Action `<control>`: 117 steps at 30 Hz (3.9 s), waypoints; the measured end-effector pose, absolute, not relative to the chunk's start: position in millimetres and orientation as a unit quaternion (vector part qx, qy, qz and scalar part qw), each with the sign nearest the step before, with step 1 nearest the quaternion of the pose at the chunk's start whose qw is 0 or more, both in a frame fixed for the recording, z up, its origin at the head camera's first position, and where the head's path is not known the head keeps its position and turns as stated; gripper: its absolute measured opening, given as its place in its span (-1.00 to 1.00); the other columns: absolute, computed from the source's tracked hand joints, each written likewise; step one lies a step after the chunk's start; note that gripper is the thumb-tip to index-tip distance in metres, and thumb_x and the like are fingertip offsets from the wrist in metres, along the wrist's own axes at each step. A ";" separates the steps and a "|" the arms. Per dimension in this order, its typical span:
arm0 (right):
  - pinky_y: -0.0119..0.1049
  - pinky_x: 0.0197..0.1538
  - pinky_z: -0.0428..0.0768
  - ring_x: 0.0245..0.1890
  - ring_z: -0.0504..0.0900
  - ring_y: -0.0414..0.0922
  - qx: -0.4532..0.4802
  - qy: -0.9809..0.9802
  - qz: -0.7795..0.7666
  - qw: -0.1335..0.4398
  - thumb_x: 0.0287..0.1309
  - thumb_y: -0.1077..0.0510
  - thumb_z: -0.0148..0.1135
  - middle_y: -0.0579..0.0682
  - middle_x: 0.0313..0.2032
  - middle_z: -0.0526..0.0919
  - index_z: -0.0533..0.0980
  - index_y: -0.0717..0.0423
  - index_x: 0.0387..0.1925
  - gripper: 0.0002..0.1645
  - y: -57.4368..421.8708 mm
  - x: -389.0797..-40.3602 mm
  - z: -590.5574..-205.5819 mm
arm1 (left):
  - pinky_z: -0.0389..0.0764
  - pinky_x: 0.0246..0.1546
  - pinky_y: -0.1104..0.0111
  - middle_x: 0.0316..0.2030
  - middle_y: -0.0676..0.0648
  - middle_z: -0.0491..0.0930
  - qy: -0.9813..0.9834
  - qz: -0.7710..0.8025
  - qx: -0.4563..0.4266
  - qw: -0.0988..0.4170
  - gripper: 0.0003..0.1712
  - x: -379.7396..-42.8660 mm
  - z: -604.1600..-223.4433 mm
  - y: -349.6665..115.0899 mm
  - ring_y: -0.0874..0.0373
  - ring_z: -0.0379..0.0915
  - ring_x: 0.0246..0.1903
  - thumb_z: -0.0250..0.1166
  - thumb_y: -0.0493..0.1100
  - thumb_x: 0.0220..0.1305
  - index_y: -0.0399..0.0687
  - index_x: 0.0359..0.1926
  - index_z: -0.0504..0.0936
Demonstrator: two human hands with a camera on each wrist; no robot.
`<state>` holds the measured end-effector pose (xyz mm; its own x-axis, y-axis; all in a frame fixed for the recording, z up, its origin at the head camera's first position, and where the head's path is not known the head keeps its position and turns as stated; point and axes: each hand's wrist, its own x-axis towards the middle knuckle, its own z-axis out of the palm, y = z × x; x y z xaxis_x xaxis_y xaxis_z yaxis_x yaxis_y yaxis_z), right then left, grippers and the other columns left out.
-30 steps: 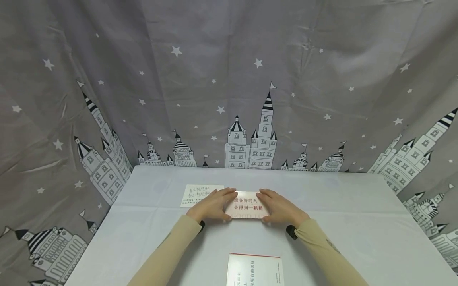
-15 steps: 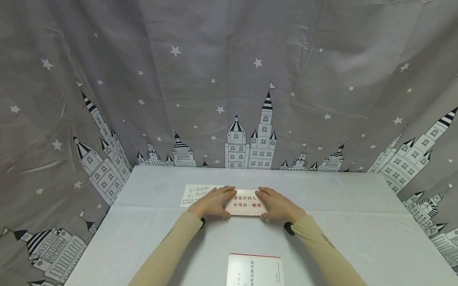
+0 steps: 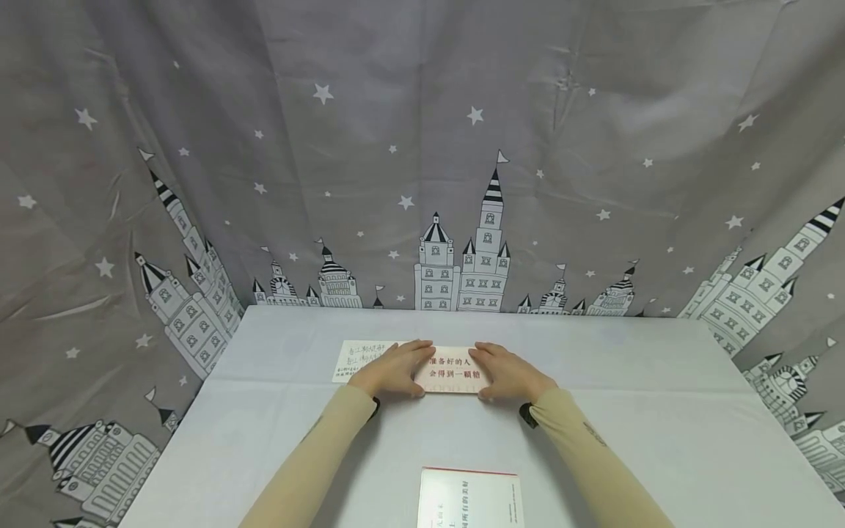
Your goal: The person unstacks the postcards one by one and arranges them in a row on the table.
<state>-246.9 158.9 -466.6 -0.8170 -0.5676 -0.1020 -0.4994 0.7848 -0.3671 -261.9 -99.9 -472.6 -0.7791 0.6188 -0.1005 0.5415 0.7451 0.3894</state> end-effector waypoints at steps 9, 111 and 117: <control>0.03 0.35 0.19 0.35 0.18 0.17 -0.275 0.939 -0.175 0.112 -0.17 0.08 0.42 0.26 0.35 0.21 0.25 0.31 0.34 0.00 156.8 -253.9 -471.5 | 0.02 0.29 -0.21 0.37 -0.19 0.20 0.919 0.203 0.318 0.117 -0.06 -264.2 -473.9 -102.2 -0.12 0.04 0.37 0.47 -0.12 -0.10 -0.29 0.33 0.32; 0.15 0.16 0.40 0.28 0.29 0.19 -0.343 0.916 -0.206 -0.035 0.09 -0.06 0.33 0.16 0.33 0.28 0.25 0.18 0.35 -0.14 207.2 -109.0 -473.5 | 0.12 0.30 -0.09 0.42 -0.04 0.13 0.895 0.204 0.377 0.126 0.16 -107.1 -463.0 -104.3 -0.02 0.03 0.38 0.34 0.37 -0.06 -0.09 0.45 0.14; 0.11 0.18 0.40 0.32 0.25 0.12 -0.326 0.922 -0.210 -0.016 0.12 -0.12 0.29 0.08 0.37 0.24 0.20 0.06 0.41 -0.11 209.4 -94.3 -472.5 | 0.15 0.31 -0.03 0.42 0.07 0.12 0.897 0.227 0.353 0.137 0.21 -93.1 -462.9 -101.1 0.05 0.00 0.39 0.20 0.58 -0.11 0.06 0.47 0.14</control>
